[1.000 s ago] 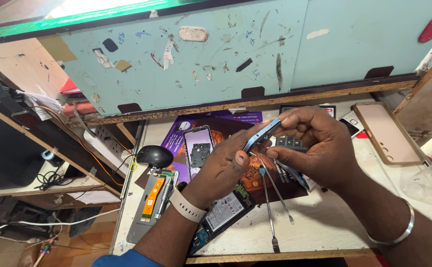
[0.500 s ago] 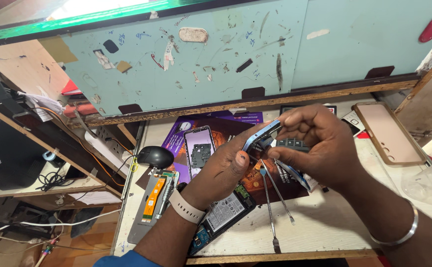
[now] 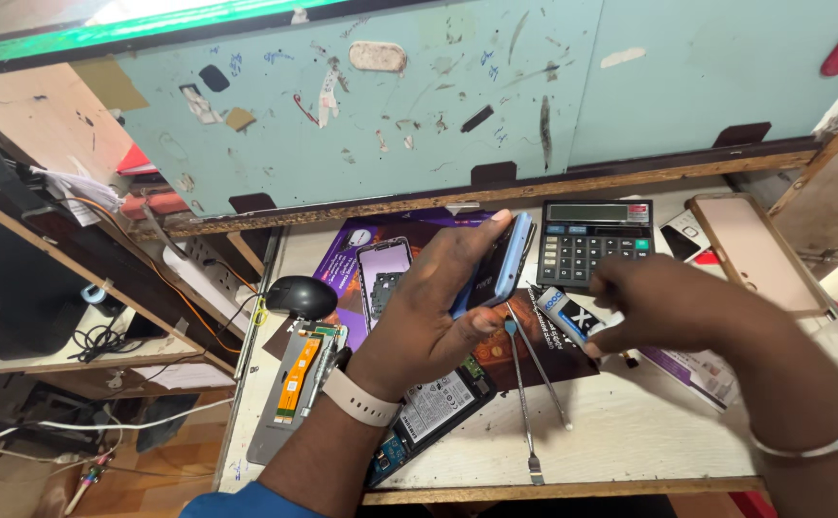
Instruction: The person holds a smartphone and applies adhesive from a tube along the phone's edges. The person rotates the phone to reach different sides and continues applying the adhesive in a continuous line.
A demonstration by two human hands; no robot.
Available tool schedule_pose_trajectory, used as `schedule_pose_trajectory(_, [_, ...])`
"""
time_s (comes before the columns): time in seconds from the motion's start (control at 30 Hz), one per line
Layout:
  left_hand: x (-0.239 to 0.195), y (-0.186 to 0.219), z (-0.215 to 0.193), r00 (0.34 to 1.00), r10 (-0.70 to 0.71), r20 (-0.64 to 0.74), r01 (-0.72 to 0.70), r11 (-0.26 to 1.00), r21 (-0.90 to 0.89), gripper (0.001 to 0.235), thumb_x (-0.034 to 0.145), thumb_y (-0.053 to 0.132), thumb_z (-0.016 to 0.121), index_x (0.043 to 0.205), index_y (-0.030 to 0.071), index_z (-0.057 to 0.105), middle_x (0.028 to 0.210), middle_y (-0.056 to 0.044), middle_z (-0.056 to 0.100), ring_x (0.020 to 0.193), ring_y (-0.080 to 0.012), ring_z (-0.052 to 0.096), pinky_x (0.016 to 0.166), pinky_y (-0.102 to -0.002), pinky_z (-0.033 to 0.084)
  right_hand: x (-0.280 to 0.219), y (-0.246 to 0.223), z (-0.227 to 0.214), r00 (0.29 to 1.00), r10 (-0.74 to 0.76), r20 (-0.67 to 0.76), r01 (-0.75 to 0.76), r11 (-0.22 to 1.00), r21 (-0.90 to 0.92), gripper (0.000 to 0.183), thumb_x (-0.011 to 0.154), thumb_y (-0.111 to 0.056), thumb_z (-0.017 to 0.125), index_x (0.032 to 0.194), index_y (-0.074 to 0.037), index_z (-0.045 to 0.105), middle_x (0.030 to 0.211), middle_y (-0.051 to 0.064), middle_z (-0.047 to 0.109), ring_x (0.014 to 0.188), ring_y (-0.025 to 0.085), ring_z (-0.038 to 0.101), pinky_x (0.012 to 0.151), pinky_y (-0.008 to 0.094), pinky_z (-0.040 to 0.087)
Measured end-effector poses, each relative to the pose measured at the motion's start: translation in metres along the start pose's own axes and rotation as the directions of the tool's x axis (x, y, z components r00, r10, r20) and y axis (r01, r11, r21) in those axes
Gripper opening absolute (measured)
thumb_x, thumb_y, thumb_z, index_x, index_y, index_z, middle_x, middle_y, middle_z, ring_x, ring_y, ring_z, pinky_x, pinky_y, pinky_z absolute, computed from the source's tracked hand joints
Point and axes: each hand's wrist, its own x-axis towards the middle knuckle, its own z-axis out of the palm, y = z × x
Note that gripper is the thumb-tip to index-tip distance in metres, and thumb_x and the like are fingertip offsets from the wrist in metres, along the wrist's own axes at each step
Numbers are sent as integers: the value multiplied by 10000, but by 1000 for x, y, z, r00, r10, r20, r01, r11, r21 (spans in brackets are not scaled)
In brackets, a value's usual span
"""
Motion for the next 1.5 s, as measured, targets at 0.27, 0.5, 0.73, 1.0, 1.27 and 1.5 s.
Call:
schedule_pose_trajectory(0.27, [-2,1,2,998,40,-46,-39,999,24,842,1072,714,404,1634,88,380,1294,-162,619,1175,-269,622,1064,-379,506,6,0,11,1000,9,-17,-8,998,67,360,771,-283,900,979,-67,699,834,90,761,787,219,746,734,387,571])
schedule_pose_trajectory(0.5, [-3,3,-4,996,47,-80,-50,998,-29,820,1089,724,386,1595,79,371,1320,-167,613,1208,-269,621,1089,-374,490,-3,12,-25,927,163,-339,-41,939,340,322,909,-307,807,1121,-97,683,862,134,747,773,265,676,689,394,538])
schedule_pose_trajectory(0.73, [0,8,-6,995,-98,17,100,976,-192,897,1037,773,298,1634,112,400,1263,-137,638,1151,-242,624,1037,-369,485,-17,13,-59,510,-215,-833,845,305,439,271,1062,-143,639,1273,-1,546,971,99,693,879,138,721,798,275,633])
schedule_pose_trajectory(1.0, [-1,7,-5,993,-44,113,73,962,-263,811,1097,746,379,1575,92,415,1227,-98,623,1135,-194,620,1063,-348,496,2,18,-19,418,-298,-858,861,-170,479,340,1149,-124,697,1369,52,506,981,141,700,821,143,707,789,253,623])
schedule_pose_trajectory(1.27, [1,4,-1,989,-39,140,70,972,-226,846,1074,749,361,1627,111,412,1109,-65,597,1014,-179,579,944,-328,489,10,25,-13,417,-311,-854,894,-32,447,371,1106,-184,724,1324,63,552,955,96,685,803,96,657,764,188,573])
schedule_pose_trajectory(1.5, [0,4,0,988,-59,145,90,971,-220,876,1051,772,341,1630,118,412,1097,-54,586,998,-179,569,896,-324,482,7,22,-13,432,-305,-849,888,-22,460,383,1098,-200,721,1328,59,556,957,93,687,804,89,660,765,186,575])
